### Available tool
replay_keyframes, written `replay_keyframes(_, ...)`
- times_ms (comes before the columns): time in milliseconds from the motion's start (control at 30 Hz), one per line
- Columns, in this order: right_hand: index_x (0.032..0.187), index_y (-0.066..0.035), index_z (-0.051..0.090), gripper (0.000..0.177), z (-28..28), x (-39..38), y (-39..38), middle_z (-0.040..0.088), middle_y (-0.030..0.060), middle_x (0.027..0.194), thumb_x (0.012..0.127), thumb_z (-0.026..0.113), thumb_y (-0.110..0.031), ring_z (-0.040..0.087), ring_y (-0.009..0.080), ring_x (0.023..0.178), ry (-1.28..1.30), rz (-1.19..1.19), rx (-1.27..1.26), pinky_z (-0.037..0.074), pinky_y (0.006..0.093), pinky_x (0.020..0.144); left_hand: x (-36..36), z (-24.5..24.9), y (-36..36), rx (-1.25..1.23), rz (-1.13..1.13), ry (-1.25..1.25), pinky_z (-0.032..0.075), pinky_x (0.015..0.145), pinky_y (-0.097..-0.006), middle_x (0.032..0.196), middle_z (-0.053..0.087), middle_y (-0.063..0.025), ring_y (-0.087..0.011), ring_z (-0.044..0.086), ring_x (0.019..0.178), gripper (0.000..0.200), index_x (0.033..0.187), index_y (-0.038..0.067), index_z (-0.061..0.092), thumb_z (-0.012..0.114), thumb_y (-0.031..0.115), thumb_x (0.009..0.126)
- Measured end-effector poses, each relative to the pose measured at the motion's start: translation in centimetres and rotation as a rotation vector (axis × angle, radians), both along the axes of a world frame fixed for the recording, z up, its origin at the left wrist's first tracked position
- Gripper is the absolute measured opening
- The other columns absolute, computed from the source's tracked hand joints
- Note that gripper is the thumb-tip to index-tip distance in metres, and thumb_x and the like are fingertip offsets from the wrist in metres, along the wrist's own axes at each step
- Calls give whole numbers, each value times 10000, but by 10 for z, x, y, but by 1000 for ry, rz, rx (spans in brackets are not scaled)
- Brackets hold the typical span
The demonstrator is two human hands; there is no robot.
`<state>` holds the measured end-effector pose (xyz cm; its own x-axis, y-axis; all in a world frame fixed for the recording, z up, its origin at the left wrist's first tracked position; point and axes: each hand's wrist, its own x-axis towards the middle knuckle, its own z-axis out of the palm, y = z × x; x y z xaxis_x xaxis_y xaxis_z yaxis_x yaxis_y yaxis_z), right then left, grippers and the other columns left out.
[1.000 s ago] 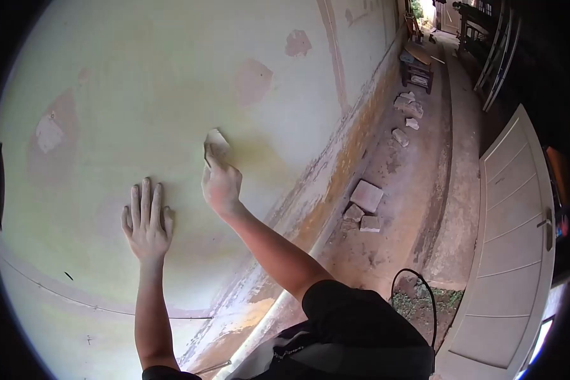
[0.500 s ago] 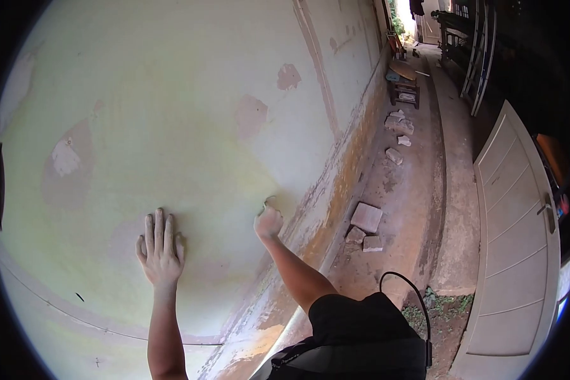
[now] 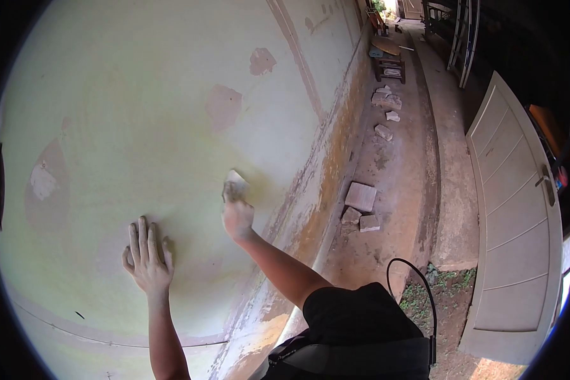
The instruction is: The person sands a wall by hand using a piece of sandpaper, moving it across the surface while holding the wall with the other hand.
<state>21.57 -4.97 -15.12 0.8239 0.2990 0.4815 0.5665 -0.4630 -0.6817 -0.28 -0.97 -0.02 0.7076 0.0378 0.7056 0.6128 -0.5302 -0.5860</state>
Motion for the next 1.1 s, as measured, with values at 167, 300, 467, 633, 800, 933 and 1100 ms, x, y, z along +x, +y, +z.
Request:
replay_keyframes(167,1180,-123,755,349,-123,43,17,766,172,943,839,684,-130,743,366,790,163,-79,-86,596,483,761,-1,0,0,10,-18,-3,350,1072,-410,1590,560,42,-170,542,1439,382,1360,200,662,601,375,1027)
replay_keyframes(300,1099,-43,754,272,-38,39,20,745,215,1046,848,656,-79,704,421,990,384,-133,162,551,502,900,-3,-4,5,-44,-23,6,329,1117,-435,1628,514,27,-189,485,1494,401,1386,160,637,583,342,1032)
replay_keyframes(467,1294,85,637,448,148,-35,9,698,293,1139,849,607,50,723,452,932,-43,194,585,592,496,810,0,-7,7,-49,-3,31,298,1143,-448,1651,482,33,-164,441,1523,430,1417,177,608,576,348,1024)
replay_keyframes(633,1427,52,559,584,150,-40,13,649,260,1389,846,619,41,732,382,1076,-247,224,398,629,418,816,-24,15,-1,-138,16,34,246,1163,-497,1666,462,26,-192,423,1536,472,1485,200,579,533,308,1028)
replay_keyframes(800,1494,18,514,696,-44,-4,22,682,262,1336,814,659,-21,738,383,1039,-20,80,150,612,474,828,-50,31,10,-3,54,-1,236,1173,-492,1693,422,26,-203,392,1557,538,1528,217,552,557,304,997)
replay_keyframes(933,1178,-9,720,351,-71,16,20,752,210,908,835,685,-71,732,406,920,210,-30,82,591,496,813,-41,27,8,-20,57,-25,255,1171,-450,1678,447,39,-193,416,1541,535,1529,229,553,557,310,1000)
replay_keyframes(1100,1109,43,731,276,45,3,13,746,249,995,853,636,-4,718,439,967,197,6,339,567,496,902,-39,27,8,-1,55,-36,274,1154,-447,1669,459,45,-178,439,1523,513,1514,241,566,555,318,1007)
